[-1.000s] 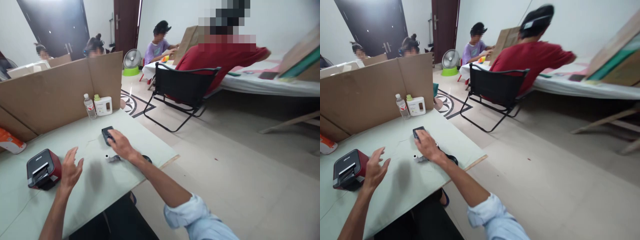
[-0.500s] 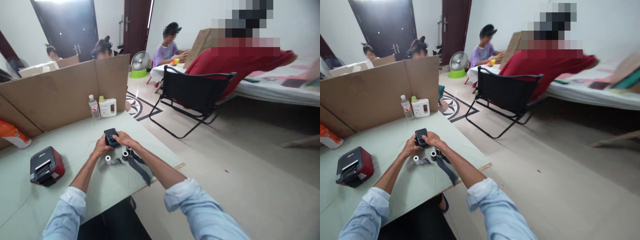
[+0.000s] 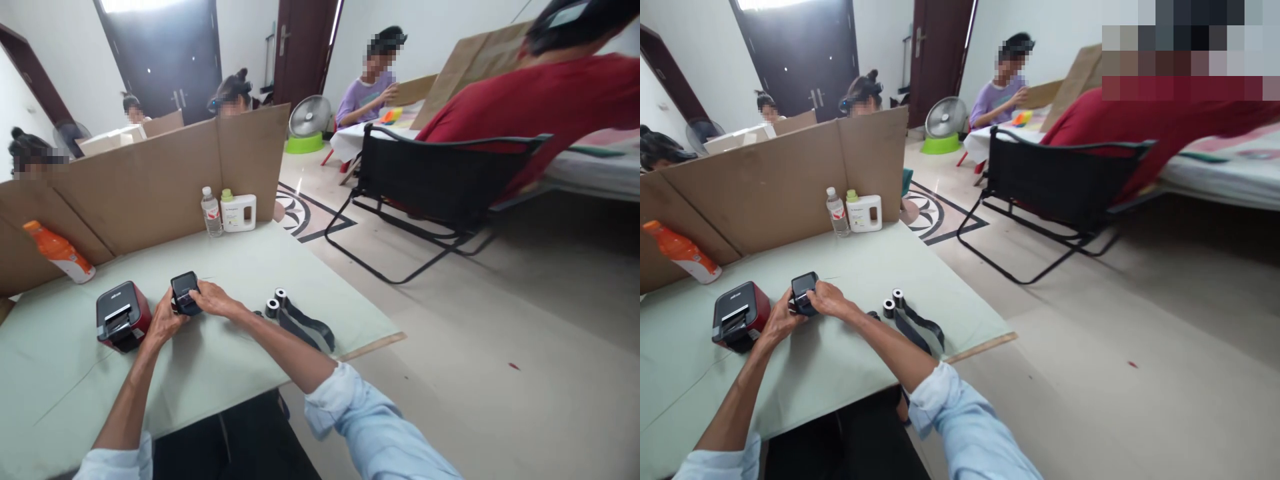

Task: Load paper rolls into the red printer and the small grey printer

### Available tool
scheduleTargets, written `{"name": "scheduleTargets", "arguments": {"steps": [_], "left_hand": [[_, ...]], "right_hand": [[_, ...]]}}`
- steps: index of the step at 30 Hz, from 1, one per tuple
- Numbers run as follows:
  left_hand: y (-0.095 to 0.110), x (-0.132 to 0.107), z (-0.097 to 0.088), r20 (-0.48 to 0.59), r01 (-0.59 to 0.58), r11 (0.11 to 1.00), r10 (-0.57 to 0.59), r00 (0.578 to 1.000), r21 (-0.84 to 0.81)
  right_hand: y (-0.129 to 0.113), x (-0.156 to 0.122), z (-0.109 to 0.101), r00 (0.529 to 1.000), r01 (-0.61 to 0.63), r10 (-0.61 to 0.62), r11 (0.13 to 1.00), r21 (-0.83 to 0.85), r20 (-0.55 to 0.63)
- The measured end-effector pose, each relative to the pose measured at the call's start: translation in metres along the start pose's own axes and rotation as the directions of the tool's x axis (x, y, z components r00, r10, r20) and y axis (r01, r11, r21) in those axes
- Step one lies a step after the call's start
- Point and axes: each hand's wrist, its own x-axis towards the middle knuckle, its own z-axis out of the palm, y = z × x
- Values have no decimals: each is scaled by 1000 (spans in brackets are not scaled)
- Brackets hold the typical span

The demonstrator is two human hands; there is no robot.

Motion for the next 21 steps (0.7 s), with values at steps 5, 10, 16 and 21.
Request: {"name": "scheduleTargets", "arguments": {"steps": [5, 10, 16, 21], "left_hand": [[-18, -3, 4, -7, 18, 999, -18, 1000, -45], [-37, -6, 12, -62, 12, 997, -17, 998, -71], [-71, -13, 17, -169, 7, 1000, -7, 986, -3], [-76, -15, 19, -183, 19, 999, -12, 983, 34]], "right_hand": [[-2, 4, 17, 1000, 0, 0, 1000, -15, 3], [6, -7, 21, 999, 23, -23, 1000, -14, -41], [11, -46, 44, 951, 206, -190, 978, 42, -243], [18, -69, 68, 937, 220, -196, 974, 53, -288]]}}
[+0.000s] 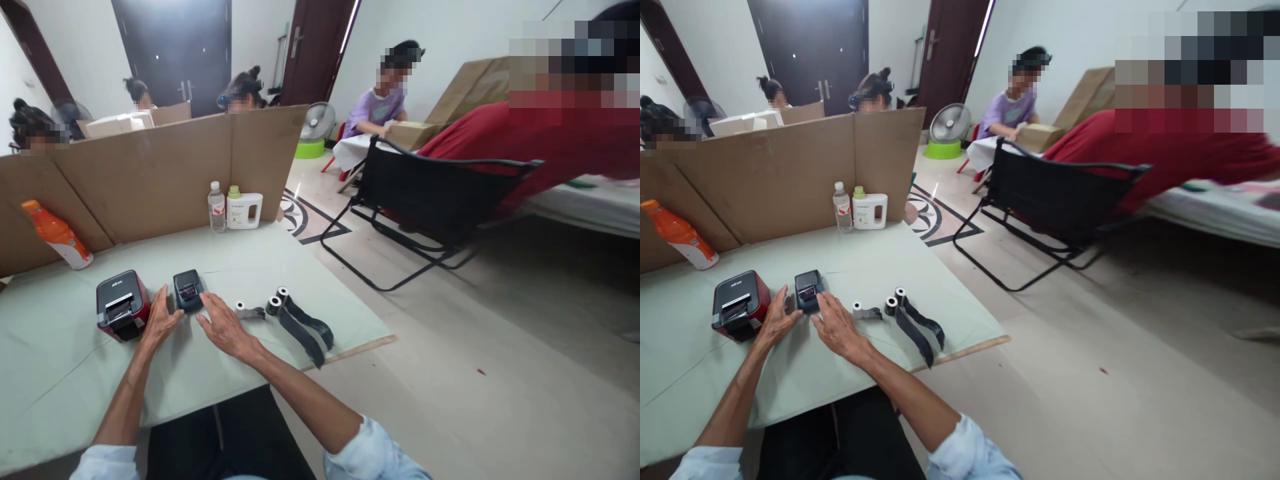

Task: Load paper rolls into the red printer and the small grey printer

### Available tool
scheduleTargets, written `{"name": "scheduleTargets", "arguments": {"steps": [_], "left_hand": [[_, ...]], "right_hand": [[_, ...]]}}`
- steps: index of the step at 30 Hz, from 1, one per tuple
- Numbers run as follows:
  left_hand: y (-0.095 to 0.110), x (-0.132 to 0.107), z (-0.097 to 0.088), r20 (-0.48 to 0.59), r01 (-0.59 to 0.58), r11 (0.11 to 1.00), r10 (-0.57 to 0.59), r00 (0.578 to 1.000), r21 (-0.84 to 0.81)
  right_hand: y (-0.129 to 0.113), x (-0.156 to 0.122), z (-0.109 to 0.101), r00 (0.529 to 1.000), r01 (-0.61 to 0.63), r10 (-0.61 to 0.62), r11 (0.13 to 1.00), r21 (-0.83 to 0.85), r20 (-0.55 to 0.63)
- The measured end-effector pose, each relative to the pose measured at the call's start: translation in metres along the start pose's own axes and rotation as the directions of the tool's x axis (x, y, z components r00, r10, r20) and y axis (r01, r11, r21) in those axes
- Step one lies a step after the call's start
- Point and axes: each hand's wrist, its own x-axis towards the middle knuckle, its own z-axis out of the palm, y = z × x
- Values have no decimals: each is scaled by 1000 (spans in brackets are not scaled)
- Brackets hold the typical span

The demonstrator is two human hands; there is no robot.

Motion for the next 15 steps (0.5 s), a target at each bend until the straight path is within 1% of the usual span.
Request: {"name": "scheduleTargets", "arguments": {"steps": [3, 9, 12, 15], "left_hand": [[6, 1, -4, 16, 8, 998, -9, 1000, 64], [17, 7, -8, 12, 18, 985, -20, 1000, 172], [21, 9, -7, 28, 18, 979, -24, 999, 204], [24, 10, -7, 66, 4, 973, -19, 998, 229]], "right_hand": [[1, -14, -1, 1000, 8, -8, 1000, -11, -7], [3, -50, -17, 994, 91, -94, 995, -46, -56], [11, -71, -27, 990, 92, -99, 994, -63, -103], [22, -89, -37, 981, 72, -82, 995, -64, -175]]}}
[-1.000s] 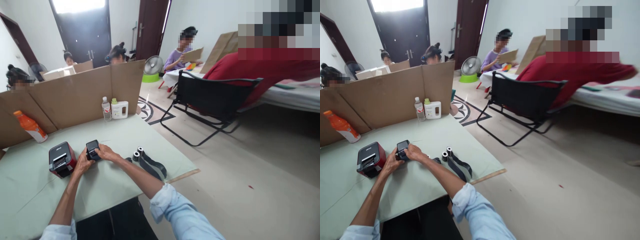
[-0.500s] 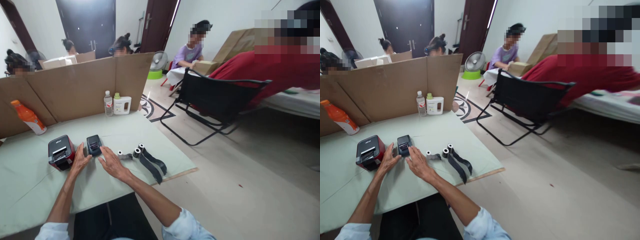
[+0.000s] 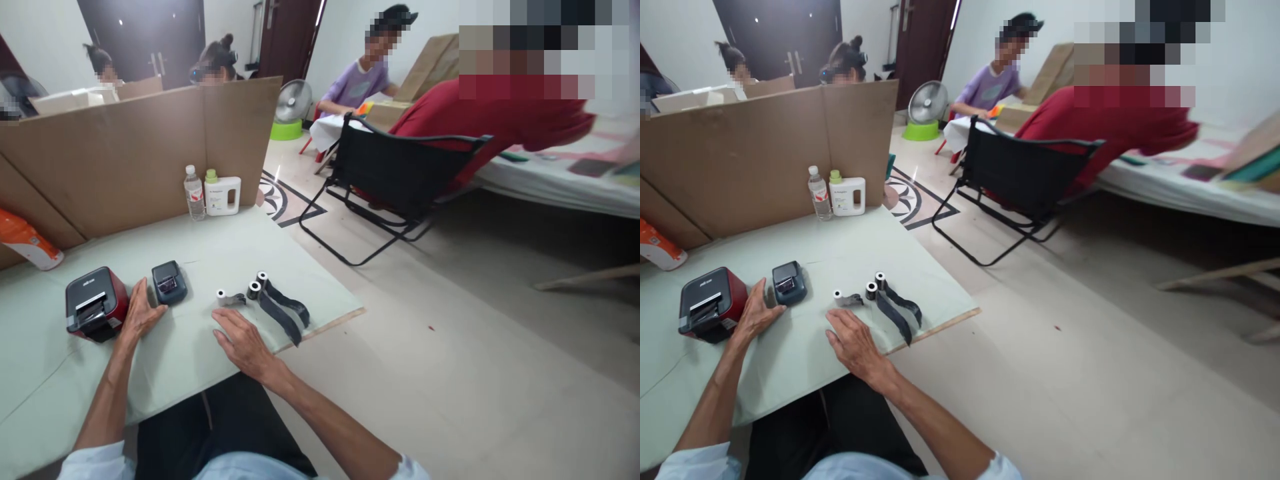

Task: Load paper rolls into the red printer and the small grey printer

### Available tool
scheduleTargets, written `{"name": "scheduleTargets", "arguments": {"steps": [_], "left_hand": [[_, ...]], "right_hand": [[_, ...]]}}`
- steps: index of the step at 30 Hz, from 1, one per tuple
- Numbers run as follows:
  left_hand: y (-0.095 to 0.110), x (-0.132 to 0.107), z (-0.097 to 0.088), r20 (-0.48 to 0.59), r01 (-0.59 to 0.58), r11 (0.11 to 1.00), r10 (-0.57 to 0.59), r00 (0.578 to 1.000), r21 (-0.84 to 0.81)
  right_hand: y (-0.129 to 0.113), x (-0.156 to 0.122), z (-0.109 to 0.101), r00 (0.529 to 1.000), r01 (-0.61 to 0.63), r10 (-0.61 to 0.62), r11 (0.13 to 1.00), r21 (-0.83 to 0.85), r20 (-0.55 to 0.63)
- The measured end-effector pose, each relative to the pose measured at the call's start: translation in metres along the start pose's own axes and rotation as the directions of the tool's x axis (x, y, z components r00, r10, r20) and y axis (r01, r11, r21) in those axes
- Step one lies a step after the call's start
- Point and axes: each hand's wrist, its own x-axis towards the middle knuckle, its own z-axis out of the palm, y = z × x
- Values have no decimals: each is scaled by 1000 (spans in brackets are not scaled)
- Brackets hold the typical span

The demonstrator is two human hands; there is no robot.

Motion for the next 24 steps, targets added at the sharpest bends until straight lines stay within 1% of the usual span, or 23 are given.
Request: {"name": "scheduleTargets", "arguments": {"steps": [3, 6, 9, 11, 13, 15, 17, 18, 20, 22, 24], "left_hand": [[5, -3, -2, 0, -52, 999, 52, 999, 15], [18, -11, -3, -99, -131, 990, 136, 986, 48], [46, -22, -2, -188, -228, 967, 246, 951, 112], [68, -29, 2, -194, -288, 950, 307, 932, 119], [87, -33, 6, -181, -328, 941, 338, 923, 86], [99, -34, 9, -174, -340, 940, 342, 924, 43], [99, -30, 7, -198, -314, 949, 312, 929, 24], [95, -27, 4, -217, -289, 957, 287, 933, 24], [81, -18, -4, -241, -236, 972, 234, 942, 21], [62, -8, -12, -214, -195, 981, 188, 959, -10], [44, 2, -17, -142, -149, 986, 138, 980, -72]], "right_hand": [[12, -13, -13, 997, -50, 49, 999, -6, -64], [22, -23, -24, 987, -123, 119, 992, -32, -105], [29, -30, -30, 973, -193, 182, 978, -74, -144], [32, -32, -31, 965, -223, 207, 971, -89, -163], [33, -33, -31, 959, -240, 223, 967, -85, -175], [33, -33, -31, 957, -245, 230, 967, -65, -179], [33, -33, -30, 955, -244, 232, 969, -44, -184], [32, -33, -30, 956, -240, 230, 970, -33, -184], [30, -33, -30, 958, -227, 222, 974, -9, -184], [27, -32, -27, 962, -208, 209, 978, 25, -177], [22, -28, -21, 969, -182, 191, 981, 66, -154]]}}
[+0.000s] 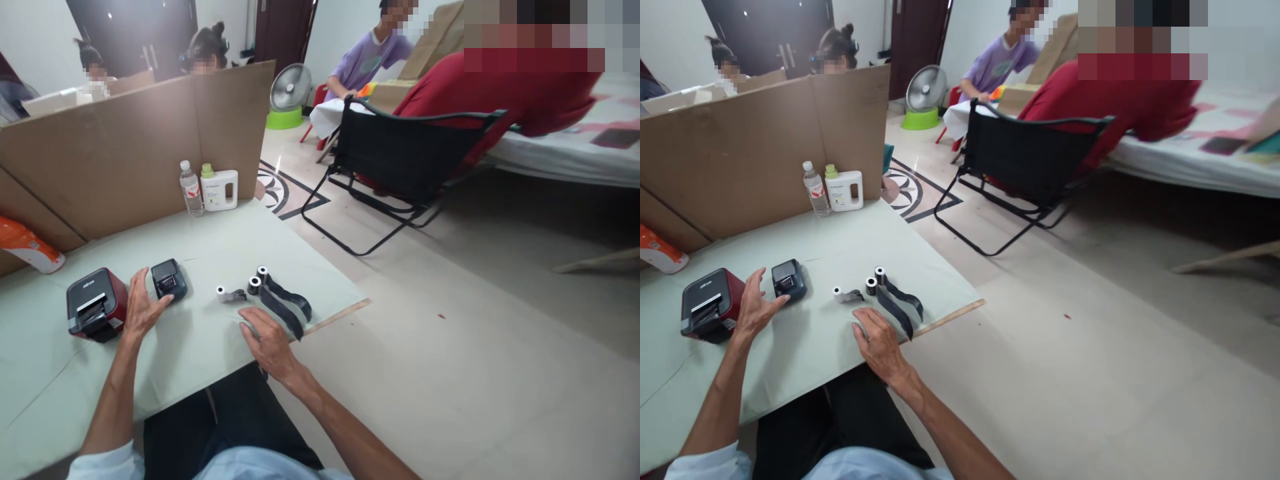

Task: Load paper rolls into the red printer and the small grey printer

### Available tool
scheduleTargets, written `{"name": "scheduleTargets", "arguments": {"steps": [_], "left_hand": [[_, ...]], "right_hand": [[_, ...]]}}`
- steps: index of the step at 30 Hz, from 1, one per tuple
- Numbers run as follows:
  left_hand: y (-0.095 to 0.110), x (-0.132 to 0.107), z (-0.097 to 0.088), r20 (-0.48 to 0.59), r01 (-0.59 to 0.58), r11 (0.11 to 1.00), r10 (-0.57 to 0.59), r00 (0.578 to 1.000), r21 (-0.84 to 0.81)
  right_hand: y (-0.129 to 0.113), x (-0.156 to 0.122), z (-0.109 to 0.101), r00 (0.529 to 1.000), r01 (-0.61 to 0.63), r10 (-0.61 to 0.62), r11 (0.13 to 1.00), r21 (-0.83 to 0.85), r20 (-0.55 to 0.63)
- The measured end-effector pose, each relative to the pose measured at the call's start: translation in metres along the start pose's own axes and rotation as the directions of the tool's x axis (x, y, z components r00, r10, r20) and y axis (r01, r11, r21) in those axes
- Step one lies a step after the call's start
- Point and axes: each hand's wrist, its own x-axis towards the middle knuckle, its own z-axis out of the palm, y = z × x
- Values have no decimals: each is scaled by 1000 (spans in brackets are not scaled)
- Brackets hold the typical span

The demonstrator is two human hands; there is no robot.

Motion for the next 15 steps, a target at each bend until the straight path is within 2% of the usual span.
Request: {"name": "scheduleTargets", "arguments": {"steps": [3, 6, 9, 12, 15], "left_hand": [[-21, 12, 0, 135, 63, 994, -50, 990, -91], [-31, 22, 7, 228, 49, 990, -17, 974, -134], [-36, 28, 12, 250, 20, 990, 15, 968, -138], [-39, 30, 14, 237, -14, 991, 45, 970, -132], [-42, 29, 16, 225, -42, 992, 68, 972, -119]], "right_hand": [[-12, 7, 16, 998, 36, -40, 997, 68, 58], [-24, 21, 38, 987, 54, -73, 989, 136, 142], [-29, 40, 63, 964, 36, -79, 985, 170, 252], [-28, 59, 86, 937, -32, -21, 989, 145, 349], [-24, 75, 105, 923, -79, 34, 992, 103, 382]]}}
